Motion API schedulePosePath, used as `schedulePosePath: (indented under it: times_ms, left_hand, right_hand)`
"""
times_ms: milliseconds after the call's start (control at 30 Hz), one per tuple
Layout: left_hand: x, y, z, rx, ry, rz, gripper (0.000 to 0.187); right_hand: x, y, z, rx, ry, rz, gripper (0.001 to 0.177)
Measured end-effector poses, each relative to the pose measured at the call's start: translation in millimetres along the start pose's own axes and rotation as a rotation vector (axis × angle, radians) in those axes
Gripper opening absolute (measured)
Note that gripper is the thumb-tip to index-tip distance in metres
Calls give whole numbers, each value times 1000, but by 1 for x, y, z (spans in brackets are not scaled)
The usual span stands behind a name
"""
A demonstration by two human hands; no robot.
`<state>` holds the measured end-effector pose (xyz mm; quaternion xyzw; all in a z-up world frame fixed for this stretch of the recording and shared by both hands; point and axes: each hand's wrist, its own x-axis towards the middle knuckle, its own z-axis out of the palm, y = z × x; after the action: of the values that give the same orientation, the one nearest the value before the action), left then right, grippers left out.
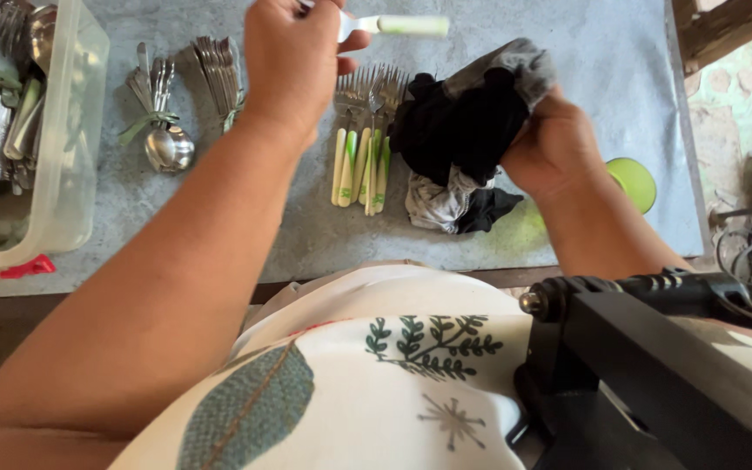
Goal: The person wipes multiple forks with a dark cloth on a table. The person picks up each fork, wipes it with the cloth, and places it back on the table in a row.
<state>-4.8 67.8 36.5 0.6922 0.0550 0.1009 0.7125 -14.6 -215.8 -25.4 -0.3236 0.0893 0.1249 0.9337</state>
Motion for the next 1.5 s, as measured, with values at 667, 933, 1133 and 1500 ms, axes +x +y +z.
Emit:
schedulePosePath:
  times_ms: [667, 933, 1133, 1500]
  left_hand:
    - [-48, -23, -13, -165, -531, -527, 33]
    - [-50, -57, 8, 479, -447, -239, 33]
    - [-57, -75, 8, 658, -508, -139, 31]
    - [-66, -65, -4, 626, -552, -54, 28]
  right_hand:
    - [-10, 78, 57, -139, -202, 143, 17]
    - [-14, 98, 73, -285, 159, 7, 11]
    - [1, 94, 57, -158, 333, 22, 12]
    - [14, 80, 23, -52, 473, -76, 16]
